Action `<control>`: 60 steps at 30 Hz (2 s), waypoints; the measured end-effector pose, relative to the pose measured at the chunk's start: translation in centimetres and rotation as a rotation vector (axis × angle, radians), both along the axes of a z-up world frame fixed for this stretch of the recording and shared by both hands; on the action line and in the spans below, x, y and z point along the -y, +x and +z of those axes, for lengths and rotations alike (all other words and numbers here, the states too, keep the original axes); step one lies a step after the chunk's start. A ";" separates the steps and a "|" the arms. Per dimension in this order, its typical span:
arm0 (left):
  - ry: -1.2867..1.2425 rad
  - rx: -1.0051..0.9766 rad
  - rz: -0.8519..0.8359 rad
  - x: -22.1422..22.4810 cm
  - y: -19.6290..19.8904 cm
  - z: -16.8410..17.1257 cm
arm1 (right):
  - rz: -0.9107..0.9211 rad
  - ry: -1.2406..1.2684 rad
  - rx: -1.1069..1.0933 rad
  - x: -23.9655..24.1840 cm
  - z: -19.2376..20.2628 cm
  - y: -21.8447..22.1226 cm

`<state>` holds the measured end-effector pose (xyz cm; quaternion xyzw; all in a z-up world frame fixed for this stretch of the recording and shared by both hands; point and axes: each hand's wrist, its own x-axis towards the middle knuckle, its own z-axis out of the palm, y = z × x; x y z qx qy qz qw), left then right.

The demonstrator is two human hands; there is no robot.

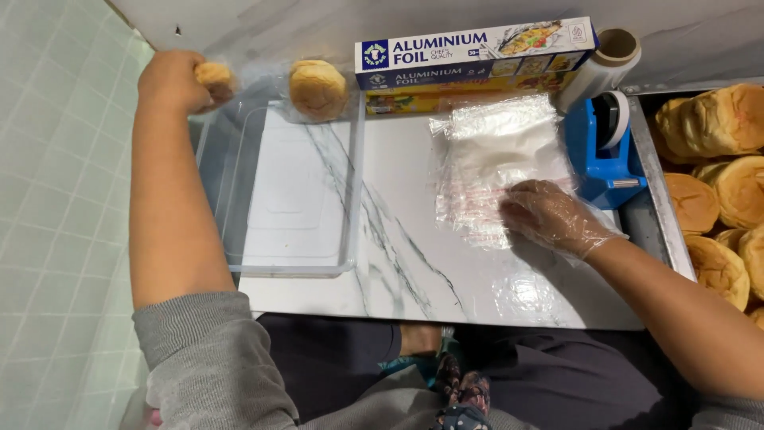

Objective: The person packages bread rolls by placing them into individual plastic bags and then putting the bagged rolls into a large clear plastic bin.

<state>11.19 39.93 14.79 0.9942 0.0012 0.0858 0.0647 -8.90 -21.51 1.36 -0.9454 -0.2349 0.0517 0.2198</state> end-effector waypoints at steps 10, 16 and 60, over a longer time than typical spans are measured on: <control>0.356 -0.270 0.175 2.9 7.0 -6.5 | 0.054 0.011 0.077 0.4 0.0 -0.2; 0.455 -0.456 0.175 5.8 9.1 -6.2 | 0.093 0.039 0.171 0.7 -0.8 0.1; -0.372 0.132 0.333 4.0 3.1 -10.6 | 0.205 0.100 0.257 0.4 -0.6 0.8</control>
